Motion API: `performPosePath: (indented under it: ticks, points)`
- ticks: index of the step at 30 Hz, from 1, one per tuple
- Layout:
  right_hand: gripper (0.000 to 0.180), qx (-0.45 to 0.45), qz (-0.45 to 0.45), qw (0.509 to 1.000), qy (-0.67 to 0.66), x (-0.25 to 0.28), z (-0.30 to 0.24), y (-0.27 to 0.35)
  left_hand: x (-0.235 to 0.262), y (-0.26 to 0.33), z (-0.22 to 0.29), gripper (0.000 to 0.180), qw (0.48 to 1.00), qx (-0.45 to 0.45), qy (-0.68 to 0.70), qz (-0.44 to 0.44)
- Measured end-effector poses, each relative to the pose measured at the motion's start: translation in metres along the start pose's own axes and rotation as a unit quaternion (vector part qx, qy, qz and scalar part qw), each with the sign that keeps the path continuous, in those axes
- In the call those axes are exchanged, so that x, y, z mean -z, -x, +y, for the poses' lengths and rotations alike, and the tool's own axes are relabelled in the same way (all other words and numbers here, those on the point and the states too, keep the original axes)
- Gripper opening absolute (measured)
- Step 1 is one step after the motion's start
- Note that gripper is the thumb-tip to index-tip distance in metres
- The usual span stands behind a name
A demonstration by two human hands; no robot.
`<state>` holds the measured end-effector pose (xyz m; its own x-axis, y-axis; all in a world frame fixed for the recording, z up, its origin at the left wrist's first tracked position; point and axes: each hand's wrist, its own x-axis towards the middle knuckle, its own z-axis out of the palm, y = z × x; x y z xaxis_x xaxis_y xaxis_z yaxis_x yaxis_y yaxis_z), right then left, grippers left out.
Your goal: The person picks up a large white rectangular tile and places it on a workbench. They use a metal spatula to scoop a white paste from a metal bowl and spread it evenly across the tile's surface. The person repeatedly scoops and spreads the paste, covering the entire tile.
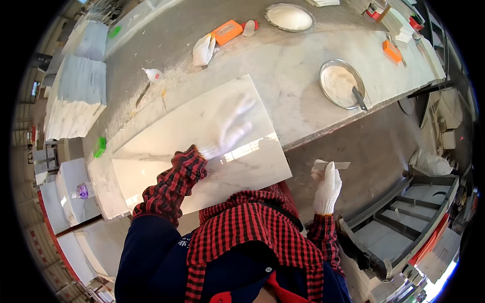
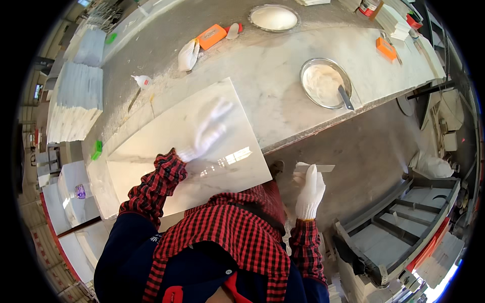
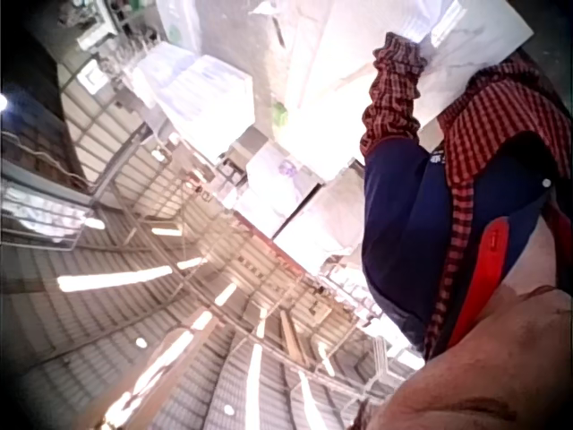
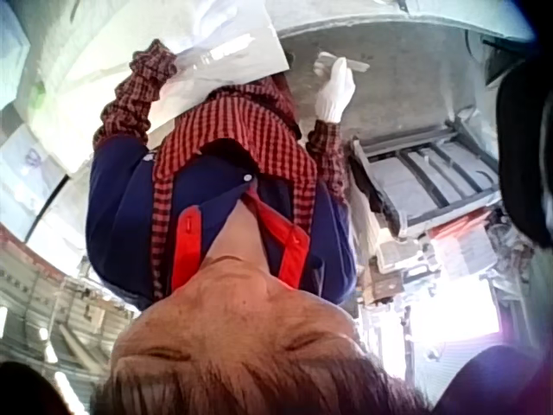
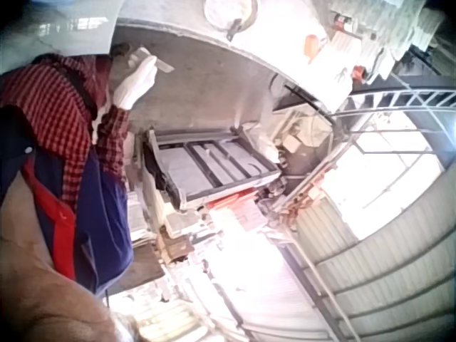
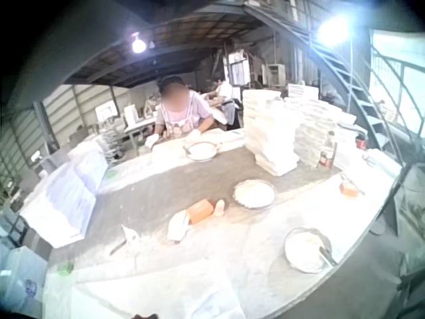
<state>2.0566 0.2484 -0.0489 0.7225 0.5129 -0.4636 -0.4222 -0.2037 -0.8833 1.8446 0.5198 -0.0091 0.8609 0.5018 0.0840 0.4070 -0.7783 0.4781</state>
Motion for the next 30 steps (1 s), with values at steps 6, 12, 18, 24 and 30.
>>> performPosePath:
  ticks: [6,12,18,24,30]
  points:
    - [0.048,-0.002,0.015,1.000,-0.006,0.007,0.004,-0.003,-0.011,-0.006,-0.012,0.067,0.997,0.057,0.036,0.045]
    - [0.049,0.039,-0.007,0.999,0.011,0.006,0.007,-0.008,-0.008,-0.009,0.012,0.052,0.998,0.018,0.049,0.031]
    - [0.046,0.038,-0.005,0.999,0.011,0.008,0.003,-0.006,-0.009,0.002,0.023,0.040,0.969,0.113,0.186,0.120]
    - [0.042,0.048,-0.007,0.999,-0.002,-0.009,-0.017,-0.009,-0.071,-0.022,0.080,0.058,0.980,-0.184,-0.069,0.039]
    - [0.043,0.093,-0.019,0.995,0.030,0.003,-0.017,-0.009,-0.056,-0.016,-0.017,0.061,0.981,0.149,-0.004,-0.126]
